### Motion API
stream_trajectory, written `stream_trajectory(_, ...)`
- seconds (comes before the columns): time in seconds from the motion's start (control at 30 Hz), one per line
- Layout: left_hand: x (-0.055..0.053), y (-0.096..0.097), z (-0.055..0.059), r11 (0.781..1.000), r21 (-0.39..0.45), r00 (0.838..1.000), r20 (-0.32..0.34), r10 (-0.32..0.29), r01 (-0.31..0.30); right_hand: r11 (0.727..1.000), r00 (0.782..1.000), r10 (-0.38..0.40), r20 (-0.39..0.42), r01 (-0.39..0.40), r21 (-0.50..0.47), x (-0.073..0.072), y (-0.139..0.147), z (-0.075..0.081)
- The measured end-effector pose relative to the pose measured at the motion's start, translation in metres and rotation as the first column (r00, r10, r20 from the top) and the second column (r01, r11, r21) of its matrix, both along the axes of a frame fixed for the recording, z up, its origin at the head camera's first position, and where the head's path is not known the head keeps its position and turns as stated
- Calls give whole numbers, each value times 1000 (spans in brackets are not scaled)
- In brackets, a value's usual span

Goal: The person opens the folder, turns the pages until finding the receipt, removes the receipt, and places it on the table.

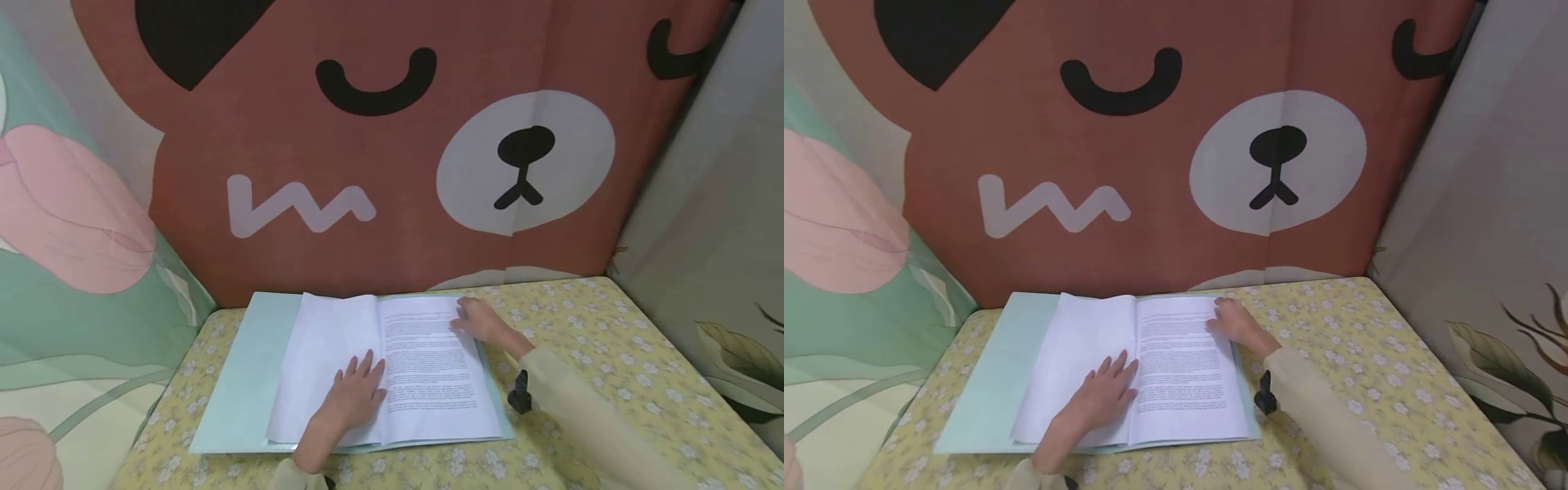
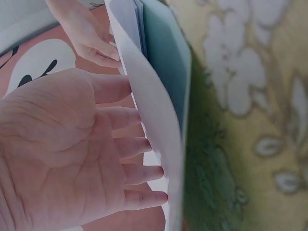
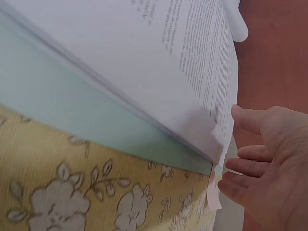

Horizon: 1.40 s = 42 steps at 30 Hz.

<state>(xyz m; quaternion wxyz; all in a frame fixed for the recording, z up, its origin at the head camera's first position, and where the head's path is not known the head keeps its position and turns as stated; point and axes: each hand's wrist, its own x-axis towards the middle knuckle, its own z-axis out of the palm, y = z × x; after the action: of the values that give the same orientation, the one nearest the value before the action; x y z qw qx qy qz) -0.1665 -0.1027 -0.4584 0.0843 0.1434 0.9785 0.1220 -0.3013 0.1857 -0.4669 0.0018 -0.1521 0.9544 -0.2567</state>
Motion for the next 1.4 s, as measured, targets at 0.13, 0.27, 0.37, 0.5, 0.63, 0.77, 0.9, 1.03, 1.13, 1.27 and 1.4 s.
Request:
stream_trajectory(0.13,0,-2,1,1000,20,1000,-10,-15,15,1000,1000,20,-4,-20,-2,-3,-3,0)
stream_trajectory(0.27,-1,-4,-2,999,35,1000,-13,-23,24,999,999,46,-19,-46,10,-6,-6,-2)
stream_trajectory(0.37,-1,-5,-4,999,44,1000,-11,-27,28,999,999,49,-15,-48,13,-7,-7,-3)
stream_trajectory(0.5,-1,-4,-5,998,50,1000,-5,-28,28,999,999,42,9,-42,22,-8,-8,-6)
stream_trajectory(0.63,-1,-1,-5,999,38,1000,-2,-20,20,998,999,41,12,-41,46,-9,-9,-11)
stream_trajectory(0.77,0,0,-5,1000,23,1000,-5,-12,12,997,999,38,7,-39,64,-11,-9,-14)
stream_trajectory(0.9,0,0,-5,1000,21,1000,2,-2,2,997,999,47,13,-48,57,-12,-10,-15)
stream_trajectory(1.03,0,1,-6,1000,20,1000,6,3,-3,998,998,46,32,-47,51,-11,-11,-17)
stream_trajectory(1.13,0,1,-7,1000,12,1000,2,3,-3,999,998,29,49,-31,43,-12,-12,-19)
stream_trajectory(1.27,-1,1,-7,1000,10,1000,-2,0,0,1000,997,2,74,-2,-9,-14,-14,-20)
stream_trajectory(1.4,0,2,-6,1000,15,1000,0,-2,2,999,999,-8,50,10,-42,-16,-16,-20)
